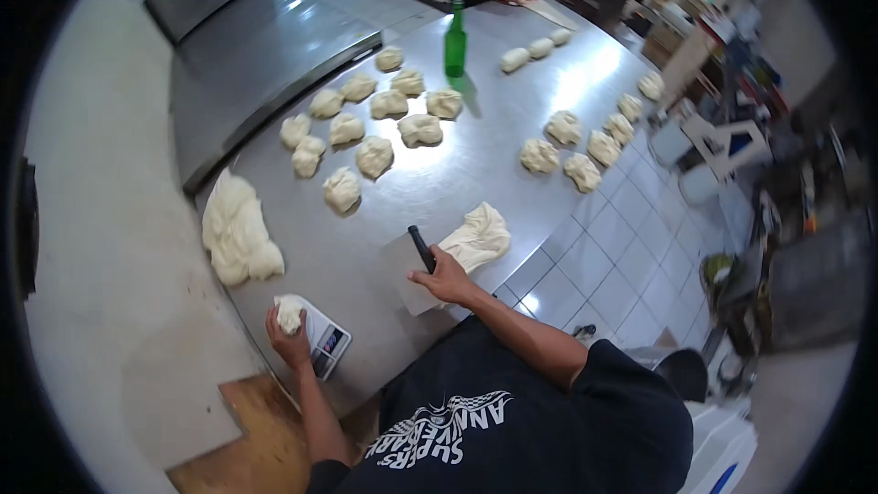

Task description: The person portions dough by hand and with a bench scraper, weighing each piece on a scale and placing them into piles on a stainless steel table.

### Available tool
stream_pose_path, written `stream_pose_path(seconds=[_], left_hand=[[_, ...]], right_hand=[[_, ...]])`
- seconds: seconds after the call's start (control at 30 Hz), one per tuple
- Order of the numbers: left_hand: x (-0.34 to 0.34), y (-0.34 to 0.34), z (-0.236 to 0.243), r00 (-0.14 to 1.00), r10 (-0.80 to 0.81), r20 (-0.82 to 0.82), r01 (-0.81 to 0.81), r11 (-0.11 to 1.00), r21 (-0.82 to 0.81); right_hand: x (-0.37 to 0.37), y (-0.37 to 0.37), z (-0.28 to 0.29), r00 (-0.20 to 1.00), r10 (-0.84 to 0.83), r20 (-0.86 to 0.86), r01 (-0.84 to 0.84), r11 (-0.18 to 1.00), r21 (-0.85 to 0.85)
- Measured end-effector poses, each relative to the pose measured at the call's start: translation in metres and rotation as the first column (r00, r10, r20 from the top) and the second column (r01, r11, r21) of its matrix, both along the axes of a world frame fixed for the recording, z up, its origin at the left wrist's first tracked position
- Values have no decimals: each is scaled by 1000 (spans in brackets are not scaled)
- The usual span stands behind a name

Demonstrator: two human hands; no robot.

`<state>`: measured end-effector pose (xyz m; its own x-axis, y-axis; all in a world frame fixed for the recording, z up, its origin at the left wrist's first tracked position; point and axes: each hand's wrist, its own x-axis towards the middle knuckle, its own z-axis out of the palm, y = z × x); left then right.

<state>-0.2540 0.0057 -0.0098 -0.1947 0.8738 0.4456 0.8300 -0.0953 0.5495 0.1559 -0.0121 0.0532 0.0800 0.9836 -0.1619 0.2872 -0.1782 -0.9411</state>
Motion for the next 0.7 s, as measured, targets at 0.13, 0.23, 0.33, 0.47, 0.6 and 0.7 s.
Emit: stream_pose_path(seconds=[0.13,0.23,0.33,0.47,0.6,0.7], left_hand=[[-10,14,-3,951,161,264,-175,984,32],[-7,20,-3,897,289,335,-371,904,212],[9,21,23,694,302,653,-391,920,-11],[25,32,27,411,271,870,-377,920,-108],[-10,51,-1,324,205,924,-408,911,-59],[20,61,39,84,79,993,-237,970,-57]], right_hand=[[11,-15,4,996,-82,21,82,996,-20],[30,-29,2,985,-170,-19,169,984,-51],[56,-38,4,960,-271,-67,259,954,-151],[87,-34,12,928,-363,-87,332,909,-252],[99,-11,-2,936,-319,-148,281,931,-231],[125,-1,7,947,-295,-130,253,930,-267]])
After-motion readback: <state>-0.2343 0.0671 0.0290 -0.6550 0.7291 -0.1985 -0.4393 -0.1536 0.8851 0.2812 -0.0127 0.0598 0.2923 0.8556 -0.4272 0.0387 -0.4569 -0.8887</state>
